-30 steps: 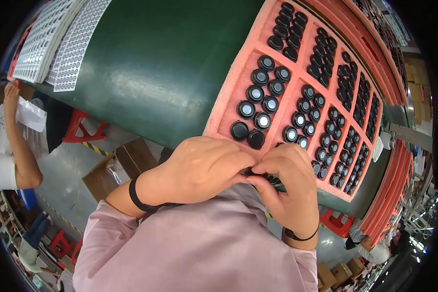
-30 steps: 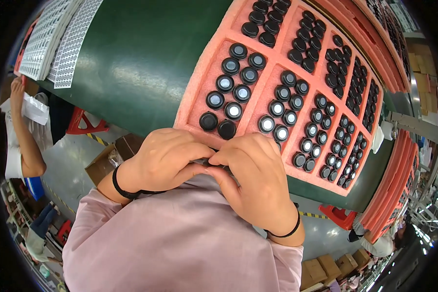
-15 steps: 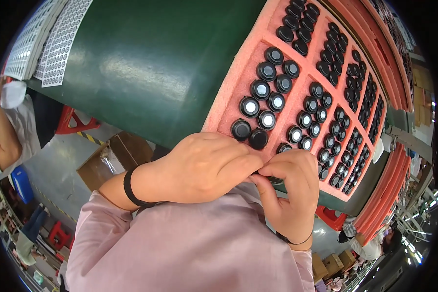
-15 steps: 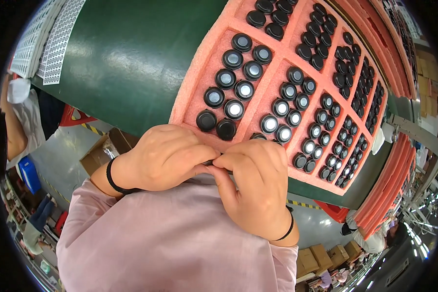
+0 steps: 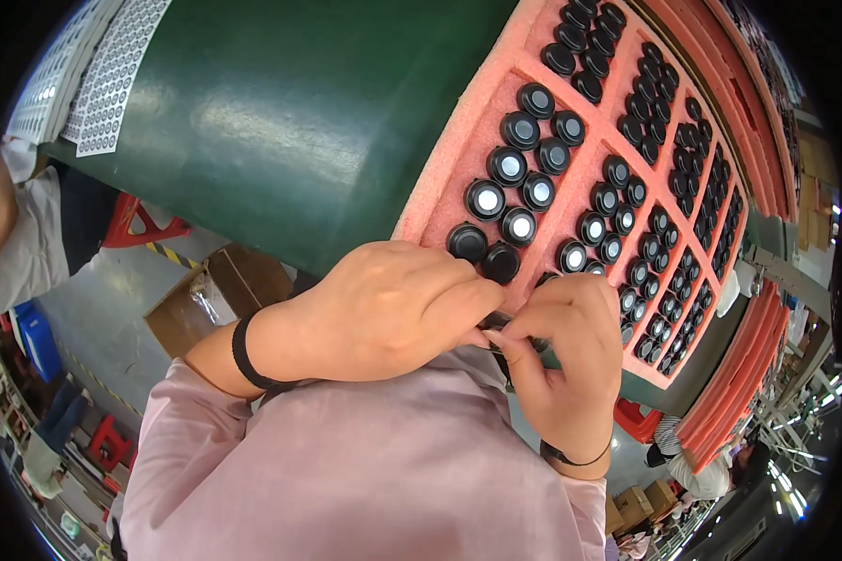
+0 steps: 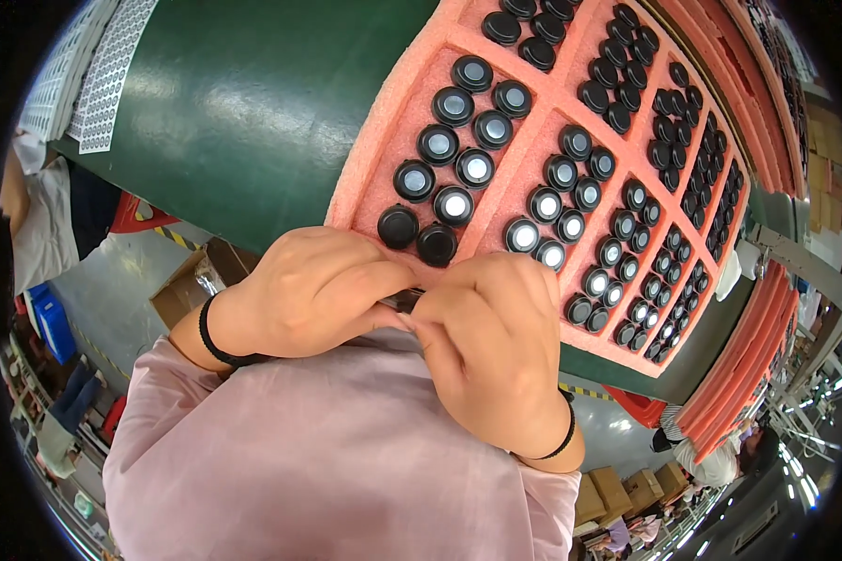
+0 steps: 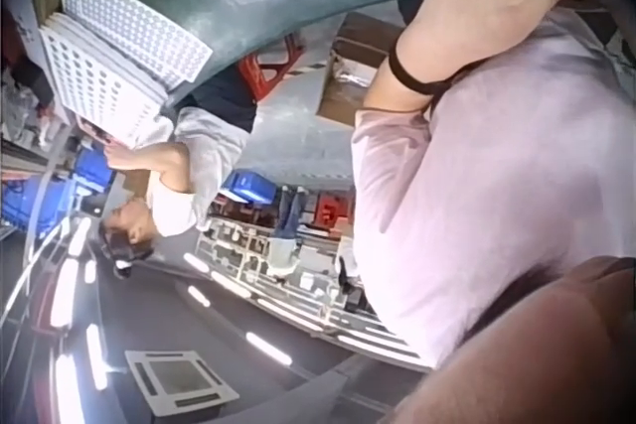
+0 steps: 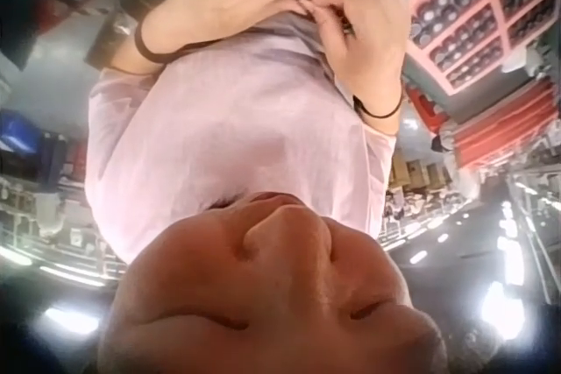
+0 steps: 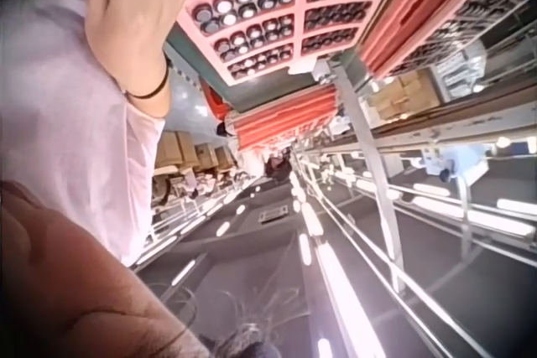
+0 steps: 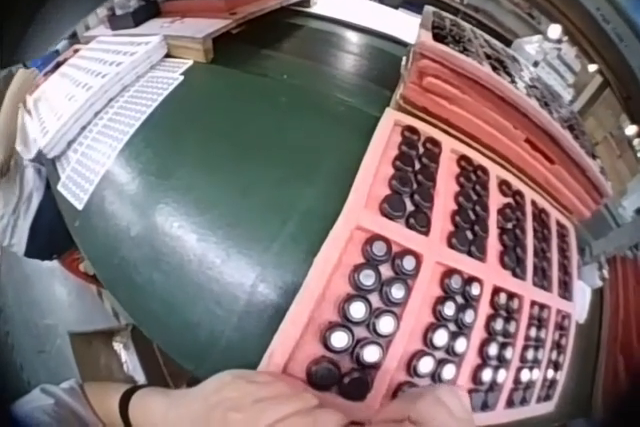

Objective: The person peels small circular stickers from a sheet and presses them onto the center of round black components held in a foam tray. After applying several stickers, the person picks up a component, presses it against the sticker sheet, and returns it to the tray.

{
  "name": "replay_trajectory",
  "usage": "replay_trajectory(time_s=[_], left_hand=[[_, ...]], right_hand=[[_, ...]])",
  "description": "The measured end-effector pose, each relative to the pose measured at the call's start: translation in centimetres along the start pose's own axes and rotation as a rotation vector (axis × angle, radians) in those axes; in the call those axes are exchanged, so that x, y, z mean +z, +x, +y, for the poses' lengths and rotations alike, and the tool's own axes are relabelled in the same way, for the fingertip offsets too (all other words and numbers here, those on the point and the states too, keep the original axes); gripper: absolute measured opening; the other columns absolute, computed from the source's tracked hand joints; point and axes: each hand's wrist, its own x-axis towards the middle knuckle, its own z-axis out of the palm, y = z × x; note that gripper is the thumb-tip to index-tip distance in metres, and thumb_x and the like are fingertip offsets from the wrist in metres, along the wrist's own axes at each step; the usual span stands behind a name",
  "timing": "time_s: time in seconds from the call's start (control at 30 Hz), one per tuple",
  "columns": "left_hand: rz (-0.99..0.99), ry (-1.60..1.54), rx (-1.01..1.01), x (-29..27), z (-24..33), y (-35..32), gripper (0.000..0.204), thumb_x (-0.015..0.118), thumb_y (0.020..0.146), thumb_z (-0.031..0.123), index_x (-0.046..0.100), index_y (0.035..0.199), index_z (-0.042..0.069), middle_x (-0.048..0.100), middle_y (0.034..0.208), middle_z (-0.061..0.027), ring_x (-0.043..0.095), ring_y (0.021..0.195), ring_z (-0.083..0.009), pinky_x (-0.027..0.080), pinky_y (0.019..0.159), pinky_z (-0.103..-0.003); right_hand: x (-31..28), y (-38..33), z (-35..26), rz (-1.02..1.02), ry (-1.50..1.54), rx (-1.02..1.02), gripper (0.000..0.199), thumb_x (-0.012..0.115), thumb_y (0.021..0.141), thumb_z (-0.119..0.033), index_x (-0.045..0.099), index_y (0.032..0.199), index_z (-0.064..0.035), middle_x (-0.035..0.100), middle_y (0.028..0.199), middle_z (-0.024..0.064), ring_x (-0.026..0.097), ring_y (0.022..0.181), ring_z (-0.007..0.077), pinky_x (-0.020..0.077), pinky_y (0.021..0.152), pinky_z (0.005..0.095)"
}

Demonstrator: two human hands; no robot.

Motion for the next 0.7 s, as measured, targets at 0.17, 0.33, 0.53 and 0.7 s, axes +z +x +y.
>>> replay_trajectory(time_s=[0.17,0.33,0.53,0.7], left_hand=[[0.018,-0.031,-0.060,-0.8,-0.4,0.0,0.041,0.080,0.083,0.029,0.066,0.107,0.000,0.069,0.090,-0.0107,0.067,0.073,-0.0297,0.054,0.064,-0.037],[0.018,0.063,-0.029,-1.6,-1.6,-0.1,0.041,0.078,0.084,0.037,0.067,0.104,0.002,0.070,0.097,-0.0124,0.067,0.085,-0.0301,0.054,0.071,-0.042],[0.050,0.155,0.037,-1.2,-2.8,-0.1,0.039,0.080,0.074,0.042,0.068,0.092,0.009,0.068,0.118,-0.0077,0.061,0.112,-0.0295,0.046,0.099,-0.056],[-0.023,0.151,0.060,-0.9,-3.6,-0.5,0.045,0.064,0.090,0.056,0.062,0.083,0.011,0.068,0.127,-0.0046,0.060,0.124,-0.0324,0.032,0.115,-0.065]], right_hand=[[-1.2,1.1,0.2,-0.099,-0.015,-0.123,0.028,0.081,0.067,0.000,0.068,0.090,-0.0069,0.059,0.089,0.0072,0.056,0.084,0.0287,0.0431,0.074,0.0391],[-2.5,3.3,1.0,-0.157,0.127,0.000,0.021,0.078,0.073,0.001,0.064,0.087,-0.0044,0.056,0.089,0.0063,0.054,0.084,0.0242,0.0422,0.076,0.0332],[-1.6,6.9,3.0,-0.251,0.225,0.230,0.016,0.073,0.084,0.003,0.061,0.092,-0.0020,0.053,0.093,0.0041,0.053,0.084,0.0158,0.0411,0.075,0.0262],[-0.4,8.2,4.1,-0.355,0.154,0.288,0.011,0.068,0.090,0.004,0.059,0.095,-0.0006,0.050,0.094,0.0026,0.049,0.082,0.0113,0.0393,0.074,0.0235]])
